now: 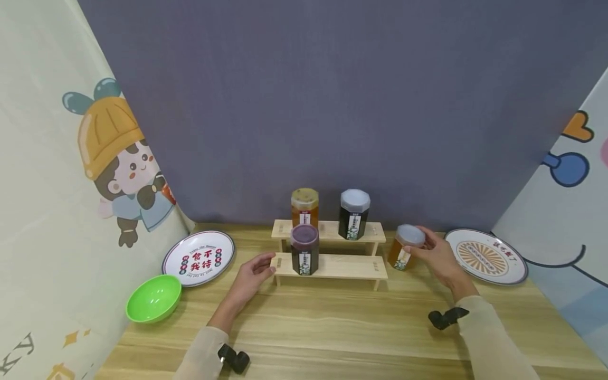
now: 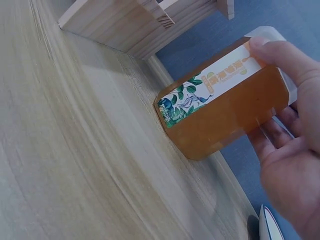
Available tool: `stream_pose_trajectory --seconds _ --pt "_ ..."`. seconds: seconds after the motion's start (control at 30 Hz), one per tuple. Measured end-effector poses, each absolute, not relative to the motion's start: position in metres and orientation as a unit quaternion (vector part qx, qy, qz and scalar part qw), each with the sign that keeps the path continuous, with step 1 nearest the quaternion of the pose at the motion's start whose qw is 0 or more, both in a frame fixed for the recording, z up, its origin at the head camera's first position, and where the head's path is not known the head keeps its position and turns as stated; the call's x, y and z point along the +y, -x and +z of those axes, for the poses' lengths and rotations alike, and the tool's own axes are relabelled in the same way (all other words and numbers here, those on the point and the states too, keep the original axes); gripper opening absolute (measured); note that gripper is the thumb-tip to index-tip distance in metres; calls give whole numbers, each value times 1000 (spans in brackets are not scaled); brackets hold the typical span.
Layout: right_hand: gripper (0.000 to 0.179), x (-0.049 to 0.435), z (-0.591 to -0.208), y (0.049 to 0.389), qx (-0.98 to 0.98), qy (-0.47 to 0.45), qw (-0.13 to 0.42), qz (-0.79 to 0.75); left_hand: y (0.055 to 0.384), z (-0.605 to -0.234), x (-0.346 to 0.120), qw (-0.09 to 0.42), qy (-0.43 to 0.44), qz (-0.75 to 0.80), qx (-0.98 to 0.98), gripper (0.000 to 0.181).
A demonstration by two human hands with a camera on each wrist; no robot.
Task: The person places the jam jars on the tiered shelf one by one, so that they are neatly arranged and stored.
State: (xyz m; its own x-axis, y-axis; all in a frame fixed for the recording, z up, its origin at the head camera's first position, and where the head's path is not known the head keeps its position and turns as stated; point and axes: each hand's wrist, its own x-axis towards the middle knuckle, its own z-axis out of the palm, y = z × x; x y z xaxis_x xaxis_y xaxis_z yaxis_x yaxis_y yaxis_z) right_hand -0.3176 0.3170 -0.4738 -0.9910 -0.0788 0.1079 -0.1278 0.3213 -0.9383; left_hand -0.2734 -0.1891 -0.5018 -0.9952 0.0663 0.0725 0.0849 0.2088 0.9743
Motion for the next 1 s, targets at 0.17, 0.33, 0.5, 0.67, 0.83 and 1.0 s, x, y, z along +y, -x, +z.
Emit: stream_pose_trajectory --seconds 0.17,0.33,0.5,0.67,0.83,1.0 --pt "78 322 -473 310 -814 -52 36 577 274 -502 -188 3 48 -628 -777 44" --pt "78 323 -470 305 -817 -49 43 573 274 -502 -188 2 48 -628 -777 44" --pt "75 322 -464 302 -813 -61 57 577 275 -502 -189 1 48 -629 -776 44" --pt "73 321 -456 297 -814 -68 72 573 275 -502 -189 2 47 -627 -777 44" --pt "74 320 -444 289 -817 -65 74 568 275 -502 -189 2 49 -625 -779 44" --pt "75 316 -430 279 -822 -62 70 562 274 -501 -190 5 51 -623 -780 44"
